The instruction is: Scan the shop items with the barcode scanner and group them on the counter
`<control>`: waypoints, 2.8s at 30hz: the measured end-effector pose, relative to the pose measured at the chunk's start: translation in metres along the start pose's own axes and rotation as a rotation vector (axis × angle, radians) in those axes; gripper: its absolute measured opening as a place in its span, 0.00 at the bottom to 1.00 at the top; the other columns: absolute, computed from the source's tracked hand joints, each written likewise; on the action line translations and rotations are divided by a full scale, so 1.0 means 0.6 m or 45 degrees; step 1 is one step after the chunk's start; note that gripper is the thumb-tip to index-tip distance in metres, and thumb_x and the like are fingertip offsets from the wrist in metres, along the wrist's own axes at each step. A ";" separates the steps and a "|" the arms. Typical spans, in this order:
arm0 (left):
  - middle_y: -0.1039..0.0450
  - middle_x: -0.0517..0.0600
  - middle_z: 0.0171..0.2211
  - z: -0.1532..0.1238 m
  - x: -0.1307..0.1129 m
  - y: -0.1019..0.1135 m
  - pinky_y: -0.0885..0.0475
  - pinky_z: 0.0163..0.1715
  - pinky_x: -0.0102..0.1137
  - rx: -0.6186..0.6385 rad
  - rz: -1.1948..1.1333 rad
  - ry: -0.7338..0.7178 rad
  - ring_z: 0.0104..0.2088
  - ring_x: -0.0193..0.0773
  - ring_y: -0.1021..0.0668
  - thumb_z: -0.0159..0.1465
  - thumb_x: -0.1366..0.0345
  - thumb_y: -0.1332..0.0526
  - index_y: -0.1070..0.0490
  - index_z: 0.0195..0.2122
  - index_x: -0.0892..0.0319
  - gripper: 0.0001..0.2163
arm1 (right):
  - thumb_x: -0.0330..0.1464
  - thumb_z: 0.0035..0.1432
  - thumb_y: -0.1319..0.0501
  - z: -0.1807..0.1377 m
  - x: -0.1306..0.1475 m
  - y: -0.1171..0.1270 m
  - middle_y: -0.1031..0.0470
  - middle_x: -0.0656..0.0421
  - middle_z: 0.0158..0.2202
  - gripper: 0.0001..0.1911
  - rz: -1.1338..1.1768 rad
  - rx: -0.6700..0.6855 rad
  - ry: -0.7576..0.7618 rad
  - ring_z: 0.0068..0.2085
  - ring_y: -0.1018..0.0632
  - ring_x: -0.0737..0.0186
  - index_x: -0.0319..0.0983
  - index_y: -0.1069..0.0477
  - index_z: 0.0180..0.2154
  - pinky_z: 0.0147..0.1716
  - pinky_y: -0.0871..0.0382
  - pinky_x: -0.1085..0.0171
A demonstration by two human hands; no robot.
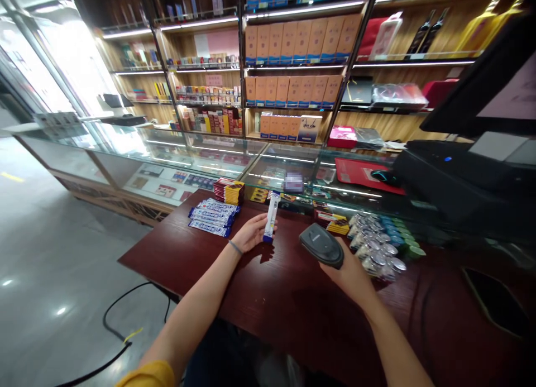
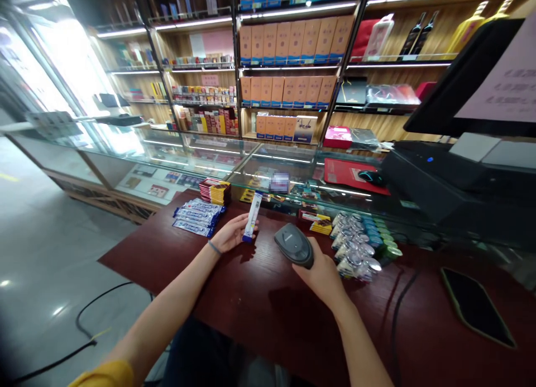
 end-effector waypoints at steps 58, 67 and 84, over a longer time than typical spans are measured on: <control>0.32 0.56 0.60 -0.148 -0.199 0.119 0.35 0.62 0.46 -0.276 2.358 -0.889 0.61 0.52 0.30 0.68 0.56 0.42 0.31 0.61 0.51 0.20 | 0.43 0.55 0.36 0.005 -0.001 0.012 0.22 0.61 0.29 0.27 0.130 -0.117 -0.023 0.26 0.21 0.55 0.43 0.35 0.54 0.27 0.28 0.60; 0.30 0.55 0.59 -0.041 -0.126 -0.057 0.35 0.63 0.45 -0.107 2.099 -1.114 0.60 0.49 0.29 0.69 0.60 0.43 0.30 0.61 0.51 0.19 | 0.45 0.55 0.35 -0.005 -0.001 0.083 0.24 0.62 0.26 0.23 0.359 -0.322 -0.060 0.17 0.30 0.62 0.43 0.33 0.50 0.18 0.32 0.61; 0.30 0.56 0.57 0.090 0.096 -0.272 0.32 0.61 0.45 0.294 1.986 -1.320 0.61 0.48 0.30 0.68 0.68 0.43 0.32 0.61 0.53 0.20 | 0.44 0.53 0.32 -0.027 -0.080 0.186 0.32 0.68 0.17 0.17 0.689 -0.632 -0.212 0.15 0.32 0.67 0.42 0.33 0.37 0.15 0.35 0.67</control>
Point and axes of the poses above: each hand's wrist, its own z-axis towards the middle knuckle, its own y-axis out of the back of the hand, x = y × z, the point moved 9 cm from there along z, towards the middle knuckle
